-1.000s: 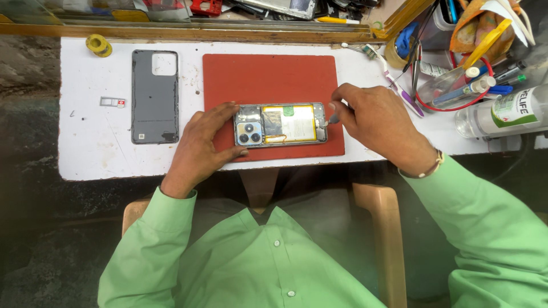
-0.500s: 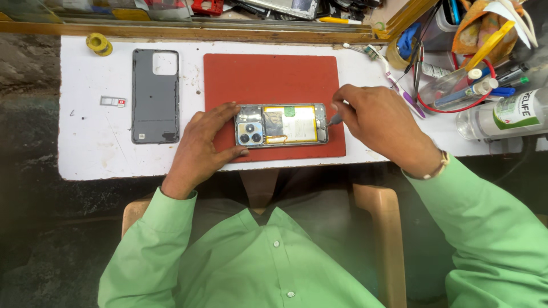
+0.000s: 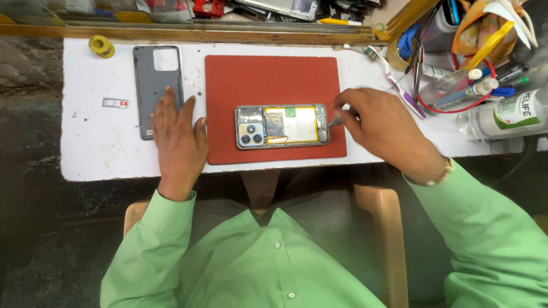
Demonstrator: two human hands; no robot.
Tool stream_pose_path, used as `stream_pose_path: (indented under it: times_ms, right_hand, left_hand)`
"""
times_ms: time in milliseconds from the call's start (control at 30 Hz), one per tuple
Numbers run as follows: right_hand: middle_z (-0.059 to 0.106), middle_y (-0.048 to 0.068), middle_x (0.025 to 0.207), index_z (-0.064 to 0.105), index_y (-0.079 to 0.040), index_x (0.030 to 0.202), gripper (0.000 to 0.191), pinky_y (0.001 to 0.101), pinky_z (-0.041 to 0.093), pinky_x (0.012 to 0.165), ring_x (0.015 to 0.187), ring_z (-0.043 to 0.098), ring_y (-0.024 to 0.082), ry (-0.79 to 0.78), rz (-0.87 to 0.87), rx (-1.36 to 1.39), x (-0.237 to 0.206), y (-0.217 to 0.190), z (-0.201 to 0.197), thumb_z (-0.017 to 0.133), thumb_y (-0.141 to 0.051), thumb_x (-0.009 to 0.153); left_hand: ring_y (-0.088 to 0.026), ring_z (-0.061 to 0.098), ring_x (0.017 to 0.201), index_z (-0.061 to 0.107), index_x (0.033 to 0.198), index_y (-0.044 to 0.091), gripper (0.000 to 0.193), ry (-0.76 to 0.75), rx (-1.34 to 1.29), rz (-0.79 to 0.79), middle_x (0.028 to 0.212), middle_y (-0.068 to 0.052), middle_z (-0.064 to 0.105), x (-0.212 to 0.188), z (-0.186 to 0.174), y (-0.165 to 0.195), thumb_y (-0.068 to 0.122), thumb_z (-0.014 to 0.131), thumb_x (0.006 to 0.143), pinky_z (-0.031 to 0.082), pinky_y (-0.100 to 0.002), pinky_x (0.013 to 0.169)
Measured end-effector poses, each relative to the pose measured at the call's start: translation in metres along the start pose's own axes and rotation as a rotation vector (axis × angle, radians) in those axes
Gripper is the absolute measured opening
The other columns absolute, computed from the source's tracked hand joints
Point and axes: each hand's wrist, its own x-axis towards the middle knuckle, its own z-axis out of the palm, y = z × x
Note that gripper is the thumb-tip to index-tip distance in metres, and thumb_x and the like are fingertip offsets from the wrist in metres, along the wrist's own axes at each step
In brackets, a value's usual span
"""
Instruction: The person uses a precision screwdriver to remove screws from the back of a disassembled smartphone. They then rotate the device and press along the edges to separate the back cover from the frame. The person continues to pry and separate the cover while holding the phone.
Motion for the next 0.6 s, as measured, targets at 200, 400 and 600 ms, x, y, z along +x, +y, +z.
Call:
stream_pose_path:
  times_ms: [200, 400, 600]
  right_hand:
    - [0.073, 0.016, 0.090, 0.068, -0.009, 0.110, 0.015, 0.0469, 0.052, 0.073, 0.081, 0.068, 0.035, -0.154, 0.327, -0.134, 0.005, -0.010, -0.009, 0.067, -0.023, 0.104]
    - [0.071, 0.014, 0.078, 0.066, -0.012, 0.118, 0.032, 0.0413, 0.054, 0.073, 0.077, 0.069, 0.030, -0.250, 0.436, -0.299, 0.005, -0.014, -0.012, 0.074, -0.038, 0.102]
    - [0.065, 0.012, 0.102, 0.065, 0.000, 0.099, 0.016, 0.0394, 0.054, 0.078, 0.093, 0.066, 0.030, -0.036, -0.071, 0.160, -0.012, -0.006, -0.009, 0.065, 0.006, 0.084]
  left_hand:
    - [-0.047, 0.028, 0.153, 0.065, 0.138, 0.004, 0.035, 0.034, 0.026, 0.014, 0.166, -0.026, 0.031, 0.000, -0.002, 0.003, 0.012, 0.059, 0.105, 0.017, -0.065, 0.124]
    - [-0.037, 0.045, 0.146, 0.067, 0.125, 0.005, 0.021, 0.137, -0.344, 0.096, 0.156, -0.017, 0.047, -0.014, -0.015, 0.036, 0.011, 0.067, 0.106, 0.039, -0.048, 0.122]
    - [-0.034, 0.055, 0.123, 0.069, 0.118, 0.005, 0.028, -0.005, -0.478, 0.199, 0.133, -0.013, 0.062, -0.014, -0.005, 0.082, 0.011, 0.075, 0.091, 0.047, -0.045, 0.104]
